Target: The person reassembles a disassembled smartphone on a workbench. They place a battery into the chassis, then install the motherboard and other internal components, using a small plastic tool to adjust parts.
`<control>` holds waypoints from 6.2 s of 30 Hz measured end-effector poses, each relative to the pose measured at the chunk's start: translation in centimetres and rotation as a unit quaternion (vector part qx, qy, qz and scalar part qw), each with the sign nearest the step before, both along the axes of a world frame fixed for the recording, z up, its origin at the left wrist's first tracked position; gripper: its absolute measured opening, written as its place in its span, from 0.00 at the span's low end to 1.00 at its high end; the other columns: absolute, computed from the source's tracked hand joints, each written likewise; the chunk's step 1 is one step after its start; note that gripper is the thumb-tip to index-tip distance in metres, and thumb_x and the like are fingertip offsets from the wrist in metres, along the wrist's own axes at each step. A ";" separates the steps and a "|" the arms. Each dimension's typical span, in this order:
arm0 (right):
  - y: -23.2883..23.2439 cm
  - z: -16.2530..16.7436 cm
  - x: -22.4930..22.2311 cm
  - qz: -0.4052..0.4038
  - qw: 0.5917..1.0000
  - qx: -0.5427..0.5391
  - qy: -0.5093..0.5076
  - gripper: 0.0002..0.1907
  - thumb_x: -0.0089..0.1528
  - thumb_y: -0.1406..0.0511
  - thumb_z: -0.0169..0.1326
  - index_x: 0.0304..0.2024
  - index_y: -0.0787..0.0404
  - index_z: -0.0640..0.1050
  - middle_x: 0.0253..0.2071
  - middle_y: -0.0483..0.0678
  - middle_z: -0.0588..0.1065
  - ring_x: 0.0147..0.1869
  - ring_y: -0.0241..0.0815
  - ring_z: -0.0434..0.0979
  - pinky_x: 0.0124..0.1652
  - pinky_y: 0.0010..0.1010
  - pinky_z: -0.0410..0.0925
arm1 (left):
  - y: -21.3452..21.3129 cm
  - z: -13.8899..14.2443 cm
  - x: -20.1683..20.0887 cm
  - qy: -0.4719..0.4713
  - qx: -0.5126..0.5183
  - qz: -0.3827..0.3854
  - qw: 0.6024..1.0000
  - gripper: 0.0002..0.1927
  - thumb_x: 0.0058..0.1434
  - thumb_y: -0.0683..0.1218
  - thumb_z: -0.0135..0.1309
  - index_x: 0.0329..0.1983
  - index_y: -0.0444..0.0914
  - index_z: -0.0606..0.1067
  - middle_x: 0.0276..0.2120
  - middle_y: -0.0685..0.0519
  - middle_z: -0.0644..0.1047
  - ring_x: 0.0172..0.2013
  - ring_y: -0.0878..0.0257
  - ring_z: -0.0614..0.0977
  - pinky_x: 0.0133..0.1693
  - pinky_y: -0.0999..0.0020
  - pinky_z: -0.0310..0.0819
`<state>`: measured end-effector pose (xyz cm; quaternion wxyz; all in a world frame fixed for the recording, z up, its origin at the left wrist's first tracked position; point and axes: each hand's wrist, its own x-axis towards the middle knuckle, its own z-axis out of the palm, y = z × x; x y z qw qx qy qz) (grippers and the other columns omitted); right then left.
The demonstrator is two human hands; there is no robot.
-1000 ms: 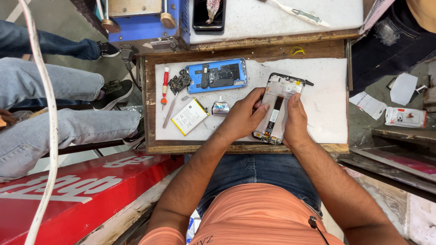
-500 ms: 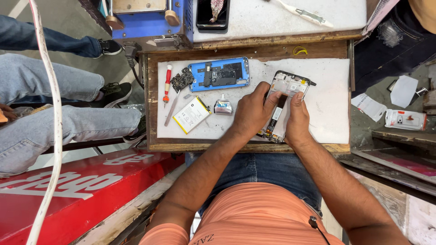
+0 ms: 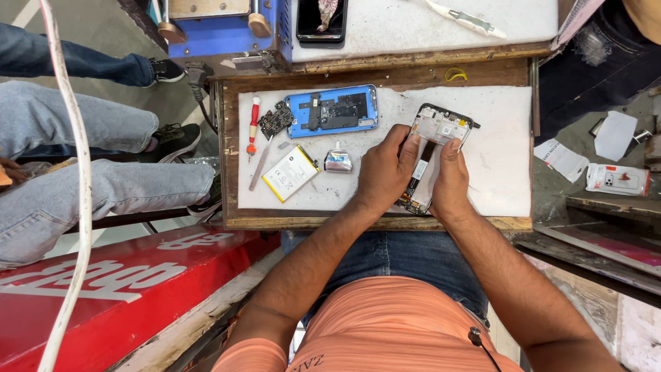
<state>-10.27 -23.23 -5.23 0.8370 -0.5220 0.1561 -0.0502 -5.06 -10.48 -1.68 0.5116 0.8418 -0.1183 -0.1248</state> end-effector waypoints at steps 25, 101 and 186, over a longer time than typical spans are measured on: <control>-0.3 0.3 -0.1 0.011 0.999 0.049 0.017 0.43 0.67 0.38 0.40 0.68 0.65 0.63 0.57 0.58 0.72 0.58 0.49 0.76 0.58 0.41 0.72 | 2.6 0.7 0.9 -0.010 -0.125 -0.097 0.987 0.15 0.66 0.48 0.51 0.53 0.38 0.70 0.29 0.46 0.80 0.30 0.51 0.85 0.33 0.57 0.77; -0.5 0.4 -1.4 0.040 0.996 0.048 -0.071 0.56 0.60 0.27 0.36 0.64 0.69 0.66 0.53 0.60 0.75 0.56 0.54 0.79 0.56 0.47 0.75 | 4.7 2.8 -1.1 -0.020 -0.067 -0.141 0.988 0.33 0.68 0.49 0.59 0.72 0.39 0.61 0.57 0.44 0.79 0.46 0.56 0.86 0.44 0.63 0.84; -1.0 3.2 -0.4 0.172 0.967 -0.187 -0.030 0.28 0.69 0.74 0.44 0.72 0.70 0.59 0.47 0.44 0.78 0.44 0.24 0.75 0.42 0.16 0.69 | 3.3 -0.9 -2.9 0.106 -0.203 -0.016 0.973 0.19 0.73 0.51 0.49 0.52 0.31 0.62 0.28 0.46 0.78 0.21 0.65 0.80 0.20 0.70 0.75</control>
